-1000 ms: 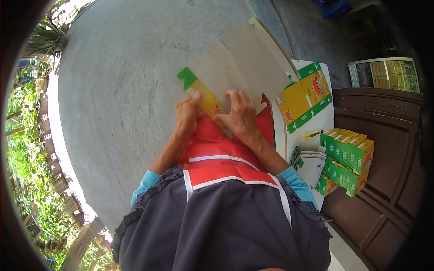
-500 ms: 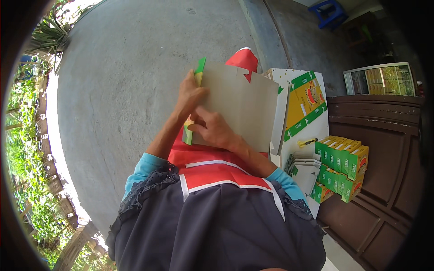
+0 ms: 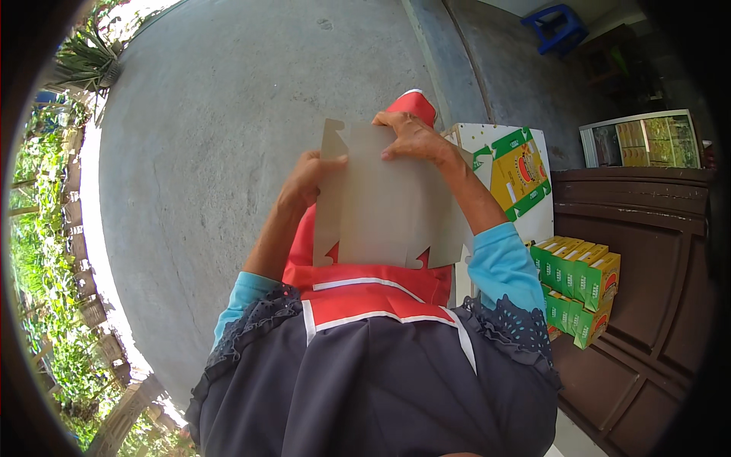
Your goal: The person assembles cardboard pastry boxes by folding along the pre-scored lines and tucking in the side flaps by hand.
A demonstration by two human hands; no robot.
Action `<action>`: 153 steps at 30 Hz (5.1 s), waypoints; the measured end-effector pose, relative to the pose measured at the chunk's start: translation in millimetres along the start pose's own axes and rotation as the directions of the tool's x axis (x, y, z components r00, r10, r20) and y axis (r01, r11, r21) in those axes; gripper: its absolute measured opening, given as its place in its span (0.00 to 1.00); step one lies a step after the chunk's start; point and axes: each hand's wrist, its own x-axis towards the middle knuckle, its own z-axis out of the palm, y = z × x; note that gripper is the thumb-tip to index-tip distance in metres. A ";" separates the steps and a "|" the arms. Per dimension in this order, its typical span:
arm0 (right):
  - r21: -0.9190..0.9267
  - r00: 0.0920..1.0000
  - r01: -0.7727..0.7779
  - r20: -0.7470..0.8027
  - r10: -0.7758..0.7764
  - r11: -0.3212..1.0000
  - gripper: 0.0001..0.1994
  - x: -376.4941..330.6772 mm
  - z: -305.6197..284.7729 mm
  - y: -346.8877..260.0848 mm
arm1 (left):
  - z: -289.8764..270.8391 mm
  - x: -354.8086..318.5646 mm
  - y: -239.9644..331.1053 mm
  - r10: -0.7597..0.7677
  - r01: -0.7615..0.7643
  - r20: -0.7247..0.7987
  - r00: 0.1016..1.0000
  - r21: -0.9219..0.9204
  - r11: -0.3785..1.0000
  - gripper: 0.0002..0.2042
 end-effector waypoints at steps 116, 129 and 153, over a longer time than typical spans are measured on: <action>-0.747 0.577 0.482 -0.122 -0.807 0.457 0.05 -30.7 53.0 -42.0 | 37.0 86.9 55.4 0.009 -0.607 0.616 0.788 0.774 0.178 0.10; -0.171 0.934 0.328 -0.090 -0.346 0.929 0.09 -61.7 7.7 -37.0 | 51.7 67.0 28.6 0.049 -0.405 0.418 0.907 0.835 0.373 0.11; -0.407 0.887 0.460 0.238 -0.395 0.789 0.08 -18.5 -39.5 5.1 | 75.7 27.1 23.3 0.347 -0.540 0.430 0.833 0.769 0.342 0.16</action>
